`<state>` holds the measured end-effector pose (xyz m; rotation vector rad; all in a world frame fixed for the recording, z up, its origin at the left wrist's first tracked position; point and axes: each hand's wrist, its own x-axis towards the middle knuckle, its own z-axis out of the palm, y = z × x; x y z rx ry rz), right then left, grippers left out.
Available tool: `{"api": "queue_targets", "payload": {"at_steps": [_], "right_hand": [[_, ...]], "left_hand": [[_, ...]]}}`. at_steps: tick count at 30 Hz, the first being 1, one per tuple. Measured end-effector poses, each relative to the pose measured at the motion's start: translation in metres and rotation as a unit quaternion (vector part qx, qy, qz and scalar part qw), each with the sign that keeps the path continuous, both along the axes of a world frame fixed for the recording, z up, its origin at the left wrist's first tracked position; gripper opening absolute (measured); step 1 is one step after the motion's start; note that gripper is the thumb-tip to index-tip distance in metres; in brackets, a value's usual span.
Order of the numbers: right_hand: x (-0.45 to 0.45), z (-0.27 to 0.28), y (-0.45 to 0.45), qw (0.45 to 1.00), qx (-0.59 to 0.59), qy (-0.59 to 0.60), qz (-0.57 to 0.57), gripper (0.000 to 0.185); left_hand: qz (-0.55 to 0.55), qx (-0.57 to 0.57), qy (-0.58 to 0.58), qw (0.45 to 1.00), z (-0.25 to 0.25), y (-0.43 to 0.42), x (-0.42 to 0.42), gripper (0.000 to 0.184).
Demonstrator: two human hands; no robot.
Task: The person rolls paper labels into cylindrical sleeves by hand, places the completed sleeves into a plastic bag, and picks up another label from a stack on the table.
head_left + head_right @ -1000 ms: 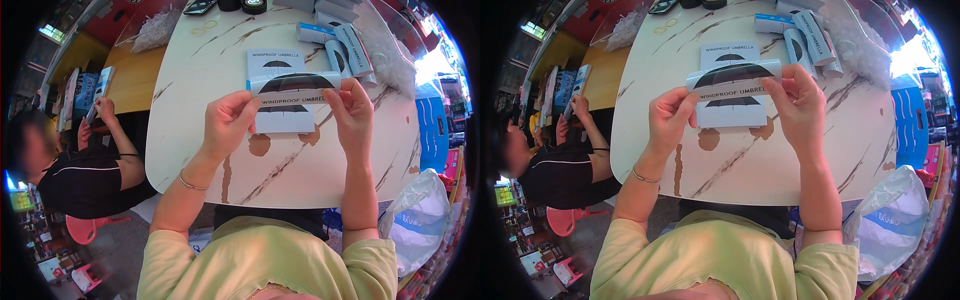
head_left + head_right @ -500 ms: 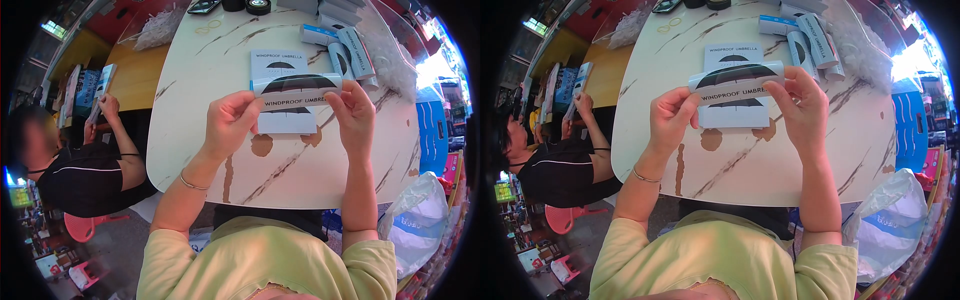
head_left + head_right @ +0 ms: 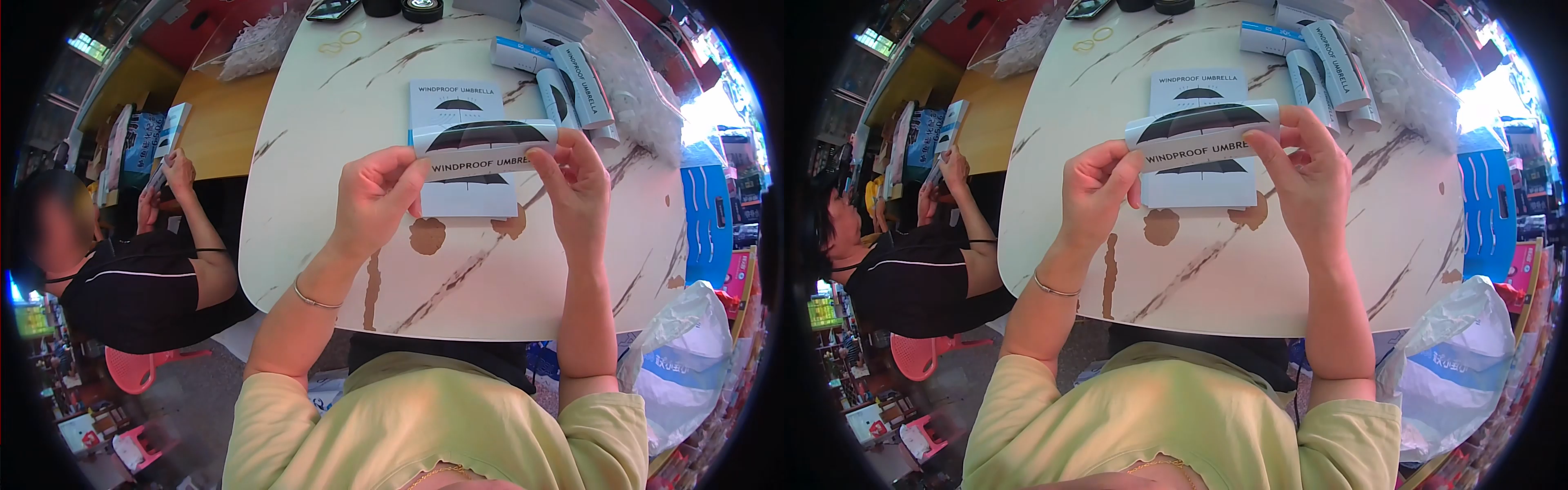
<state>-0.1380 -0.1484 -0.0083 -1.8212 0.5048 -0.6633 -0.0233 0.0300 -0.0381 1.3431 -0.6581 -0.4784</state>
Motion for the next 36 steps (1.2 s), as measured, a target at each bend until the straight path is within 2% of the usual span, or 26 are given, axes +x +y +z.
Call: {"api": "queue_targets", "payload": {"at_steps": [2, 5, 7, 11, 16, 23, 26, 28, 29, 31, 32, 34, 36], "right_hand": [[0.0, -0.002, -0.002, 0.999, -0.04, 0.029, -0.021, 0.013], [0.002, -0.006, -0.005, 0.994, -0.1, -0.021, -0.03, 0.014], [0.002, -0.001, -0.001, 0.996, 0.076, -0.037, 0.024, 0.015], [0.0, -0.002, -0.005, 0.994, 0.103, -0.021, 0.028, 0.014], [0.0, -0.007, -0.003, 0.988, 0.125, -0.079, 0.046, 0.013], [0.005, -0.005, 0.011, 0.99, 0.127, -0.043, 0.052, 0.012], [0.007, -0.008, 0.017, 0.989, 0.136, -0.036, 0.044, 0.019], [0.007, -0.011, 0.019, 0.992, 0.117, -0.026, 0.041, 0.032], [0.007, -0.012, 0.022, 0.992, 0.117, -0.025, 0.04, 0.032], [0.008, -0.012, 0.029, 0.995, 0.09, -0.015, 0.032, 0.046], [0.008, -0.011, 0.033, 0.995, 0.091, -0.014, 0.031, 0.046], [0.007, -0.005, 0.037, 0.991, 0.127, 0.031, 0.003, 0.055], [0.009, -0.005, 0.037, 0.991, 0.13, 0.032, -0.008, 0.056]], "left_hand": [[0.001, 0.0, -0.001, 1.0, 0.0, 0.0, 0.0, 0.014], [0.001, -0.007, 0.003, 1.0, -0.001, -0.001, -0.001, 0.014], [0.0, -0.019, 0.024, 1.0, 0.001, -0.001, -0.001, 0.014], [-0.014, -0.032, 0.05, 0.998, 0.002, 0.001, 0.002, 0.013], [-0.031, -0.067, 0.096, 0.993, 0.005, 0.001, 0.002, 0.013], [-0.041, -0.081, 0.128, 0.988, -0.004, -0.005, -0.002, 0.02], [-0.022, -0.074, 0.102, 0.992, -0.006, -0.006, -0.004, 0.018], [0.011, -0.011, -0.012, 1.0, -0.012, -0.005, -0.002, 0.017], [0.01, -0.011, -0.011, 1.0, -0.012, -0.006, -0.004, 0.017], [0.045, -0.015, -0.013, 0.999, -0.01, -0.009, -0.01, 0.013], [0.044, -0.014, -0.012, 0.999, -0.012, -0.01, -0.01, 0.013], [0.075, 0.017, -0.105, 0.991, -0.019, -0.011, -0.012, 0.011], [0.079, 0.012, -0.12, 0.99, -0.018, -0.014, -0.016, 0.011]]}}
